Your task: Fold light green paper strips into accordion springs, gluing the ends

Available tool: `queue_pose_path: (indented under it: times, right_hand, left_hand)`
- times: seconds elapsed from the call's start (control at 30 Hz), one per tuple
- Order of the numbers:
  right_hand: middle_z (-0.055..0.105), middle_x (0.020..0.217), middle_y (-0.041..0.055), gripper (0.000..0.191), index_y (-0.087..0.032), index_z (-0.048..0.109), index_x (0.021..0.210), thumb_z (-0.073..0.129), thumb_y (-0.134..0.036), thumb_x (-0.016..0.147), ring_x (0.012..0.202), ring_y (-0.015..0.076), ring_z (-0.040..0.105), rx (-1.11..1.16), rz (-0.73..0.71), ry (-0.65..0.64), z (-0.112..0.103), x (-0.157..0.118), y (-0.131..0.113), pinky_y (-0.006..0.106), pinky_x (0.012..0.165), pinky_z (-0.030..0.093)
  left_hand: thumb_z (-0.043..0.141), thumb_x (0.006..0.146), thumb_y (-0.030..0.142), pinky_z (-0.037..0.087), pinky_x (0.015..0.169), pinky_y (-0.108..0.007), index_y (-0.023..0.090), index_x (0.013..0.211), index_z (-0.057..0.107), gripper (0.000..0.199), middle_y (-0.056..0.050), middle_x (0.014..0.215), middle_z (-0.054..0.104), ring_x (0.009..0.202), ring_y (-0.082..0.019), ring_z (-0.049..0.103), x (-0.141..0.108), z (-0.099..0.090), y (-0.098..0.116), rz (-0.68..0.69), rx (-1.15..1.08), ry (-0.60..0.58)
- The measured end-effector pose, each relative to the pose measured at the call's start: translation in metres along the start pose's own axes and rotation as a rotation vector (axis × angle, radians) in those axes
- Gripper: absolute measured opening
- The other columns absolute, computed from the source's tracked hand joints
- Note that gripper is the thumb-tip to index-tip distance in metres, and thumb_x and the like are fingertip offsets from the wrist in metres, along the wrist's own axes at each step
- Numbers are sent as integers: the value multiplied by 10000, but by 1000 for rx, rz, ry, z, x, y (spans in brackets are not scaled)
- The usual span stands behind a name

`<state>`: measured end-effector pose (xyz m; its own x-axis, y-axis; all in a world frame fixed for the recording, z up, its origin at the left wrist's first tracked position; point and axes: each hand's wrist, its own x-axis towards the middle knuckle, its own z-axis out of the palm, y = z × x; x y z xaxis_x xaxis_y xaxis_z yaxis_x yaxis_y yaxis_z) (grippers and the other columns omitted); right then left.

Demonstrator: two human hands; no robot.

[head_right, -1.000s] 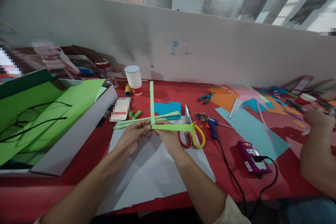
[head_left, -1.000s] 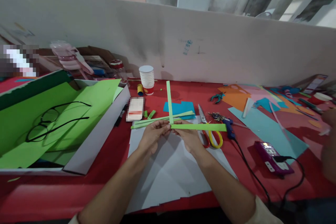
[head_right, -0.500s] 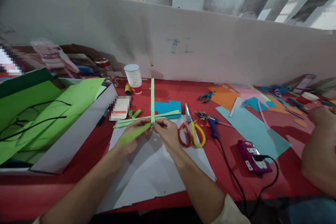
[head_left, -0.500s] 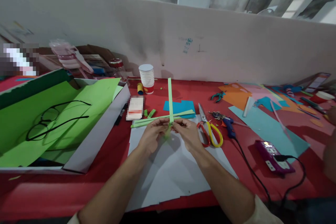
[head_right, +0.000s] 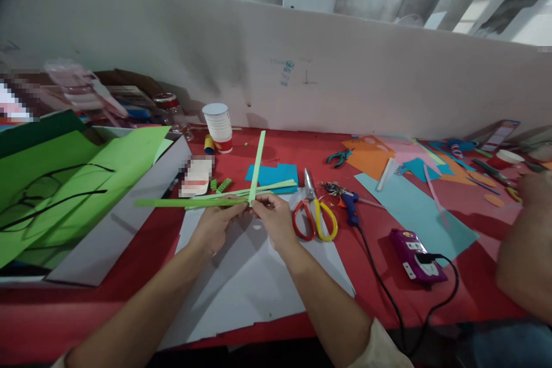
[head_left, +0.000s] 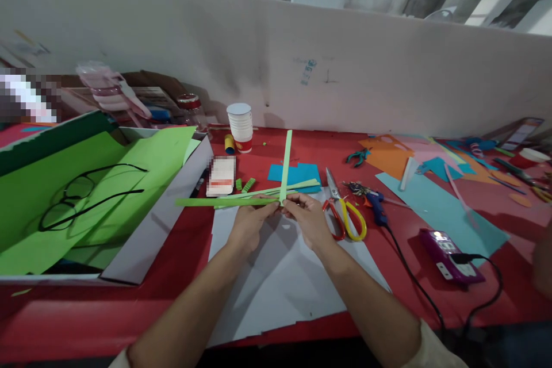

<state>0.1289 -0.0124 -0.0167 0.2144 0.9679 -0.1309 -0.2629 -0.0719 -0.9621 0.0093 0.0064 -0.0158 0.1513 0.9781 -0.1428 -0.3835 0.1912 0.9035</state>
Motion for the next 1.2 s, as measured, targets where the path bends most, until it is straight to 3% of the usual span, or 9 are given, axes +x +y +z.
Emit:
queue_pose_path:
  times: [0.13, 0.3, 0.5, 0.67, 0.9, 1.2]
  right_hand:
    - [623, 645, -32, 161, -175, 629, 713, 710, -268, 610, 570, 99, 550, 2, 9, -42, 0, 0, -1, 247, 597, 442]
    - [593, 577, -46, 183, -170, 607, 640, 744, -258, 559, 541, 86, 536, 77, 66, -6, -1, 2, -5, 234, 580, 415]
    - [600, 557, -40, 188, -172, 609, 628, 759, -247, 545, 534, 88, 540, 121, 116, -40, -3, 2, -5, 230, 557, 392]
    - [603, 564, -36, 186, -170, 607, 637, 754, -262, 568, 533, 93, 542, 105, 62, -67, -2, 1, -2, 242, 566, 403]
    - [606, 600, -30, 204, -179, 620, 638, 775, -280, 551, 558, 111, 543, 76, -32, -105, -1, -2, -2, 272, 599, 437]
    - [626, 612, -22, 227, -191, 659, 673, 794, -247, 500, 546, 131, 563, -3, -51, -100, -3, 1, 1, 295, 590, 472]
  left_hand:
    - [722, 603, 165, 481, 669, -268, 134, 673, 680, 88, -25, 659, 668, 637, -137, 595, -1, -1, 2, -9, 2, -28]
    - [759, 550, 135, 493, 758, -295, 133, 743, 708, 199, -53, 741, 708, 734, -172, 638, 2, -4, 3, -57, -45, -119]
    - [798, 536, 192, 495, 700, -281, 136, 675, 698, 180, -43, 689, 691, 650, -143, 621, 5, -7, -2, -111, -123, -73]
    - [816, 525, 219, 462, 614, -245, 125, 660, 669, 222, -28, 628, 654, 590, -119, 592, 5, -7, -1, -126, -104, -95]
    - [810, 548, 228, 472, 671, -266, 128, 733, 660, 258, -35, 683, 670, 639, -134, 613, 3, -6, 2, -137, -54, -83]
    - [805, 517, 234, 464, 624, -272, 136, 687, 642, 255, -24, 606, 671, 567, -142, 613, 4, -7, 3, -122, -4, -84]
